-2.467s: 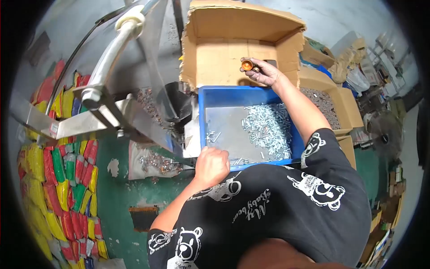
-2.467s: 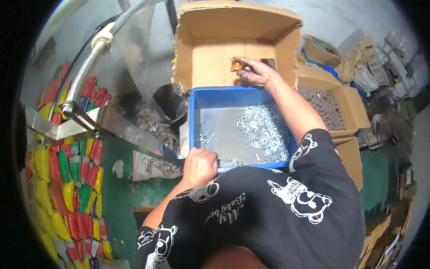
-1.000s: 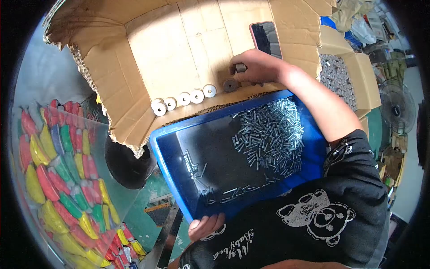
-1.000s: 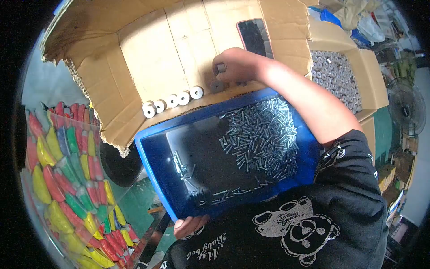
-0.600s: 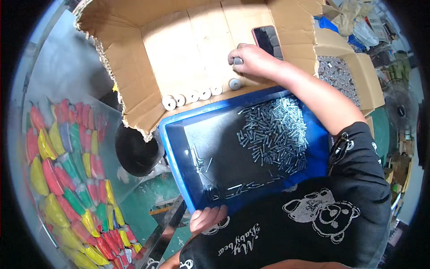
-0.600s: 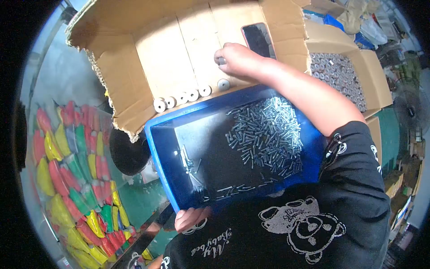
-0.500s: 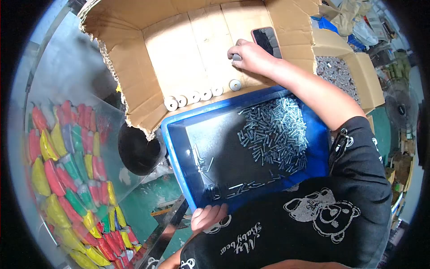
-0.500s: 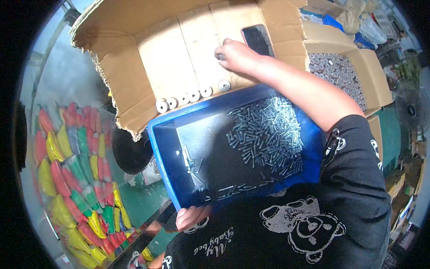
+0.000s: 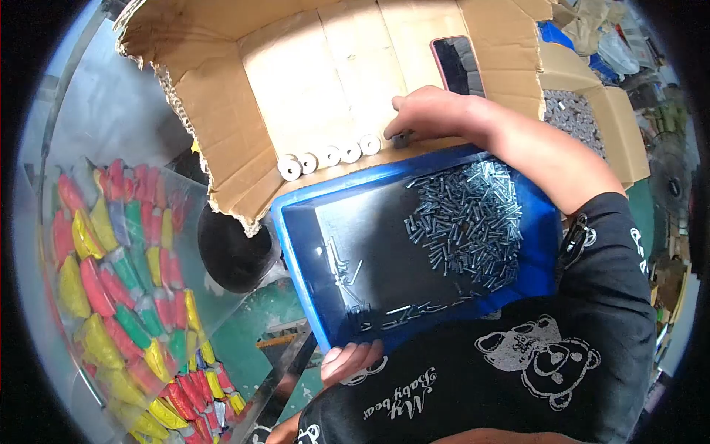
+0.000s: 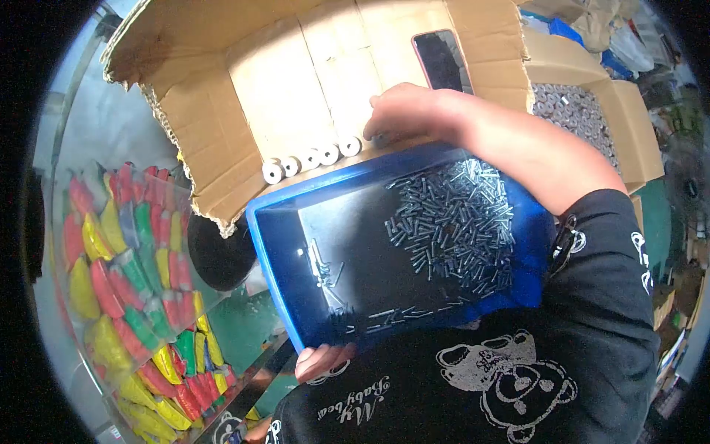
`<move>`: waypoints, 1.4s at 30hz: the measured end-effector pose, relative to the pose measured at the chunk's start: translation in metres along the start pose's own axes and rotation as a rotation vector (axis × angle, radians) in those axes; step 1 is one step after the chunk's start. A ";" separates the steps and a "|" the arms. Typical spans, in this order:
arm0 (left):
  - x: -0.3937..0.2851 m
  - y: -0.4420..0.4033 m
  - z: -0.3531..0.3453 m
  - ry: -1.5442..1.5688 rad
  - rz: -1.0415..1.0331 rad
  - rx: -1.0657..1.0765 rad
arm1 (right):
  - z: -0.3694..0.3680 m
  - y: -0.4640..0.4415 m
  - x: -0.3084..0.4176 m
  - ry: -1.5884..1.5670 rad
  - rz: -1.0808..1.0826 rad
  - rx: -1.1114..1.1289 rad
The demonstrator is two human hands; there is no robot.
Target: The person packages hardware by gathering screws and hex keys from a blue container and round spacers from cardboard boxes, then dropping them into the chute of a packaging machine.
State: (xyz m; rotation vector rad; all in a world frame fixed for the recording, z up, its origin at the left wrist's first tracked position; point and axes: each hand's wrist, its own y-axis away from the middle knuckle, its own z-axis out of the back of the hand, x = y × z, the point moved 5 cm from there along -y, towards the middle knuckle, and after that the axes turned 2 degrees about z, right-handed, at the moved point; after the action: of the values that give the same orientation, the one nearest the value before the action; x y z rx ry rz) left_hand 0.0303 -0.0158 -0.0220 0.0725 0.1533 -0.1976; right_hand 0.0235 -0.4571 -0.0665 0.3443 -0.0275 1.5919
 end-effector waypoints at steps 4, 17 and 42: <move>-0.001 0.002 -0.004 -0.008 0.001 -0.129 | 0.007 0.002 -0.002 -0.357 -0.247 -0.019; -0.005 -0.004 0.003 0.068 0.069 -0.182 | 0.031 -0.058 0.060 -0.145 0.038 -0.066; -0.009 -0.031 0.026 0.140 0.159 -0.308 | 0.107 -0.087 0.236 -1.533 -0.026 0.150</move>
State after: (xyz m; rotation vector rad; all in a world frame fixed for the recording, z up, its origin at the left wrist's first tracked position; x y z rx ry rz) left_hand 0.0192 -0.0467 0.0038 -0.2082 0.3147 -0.0086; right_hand 0.1280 -0.2470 0.0736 1.5832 -1.0587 0.9662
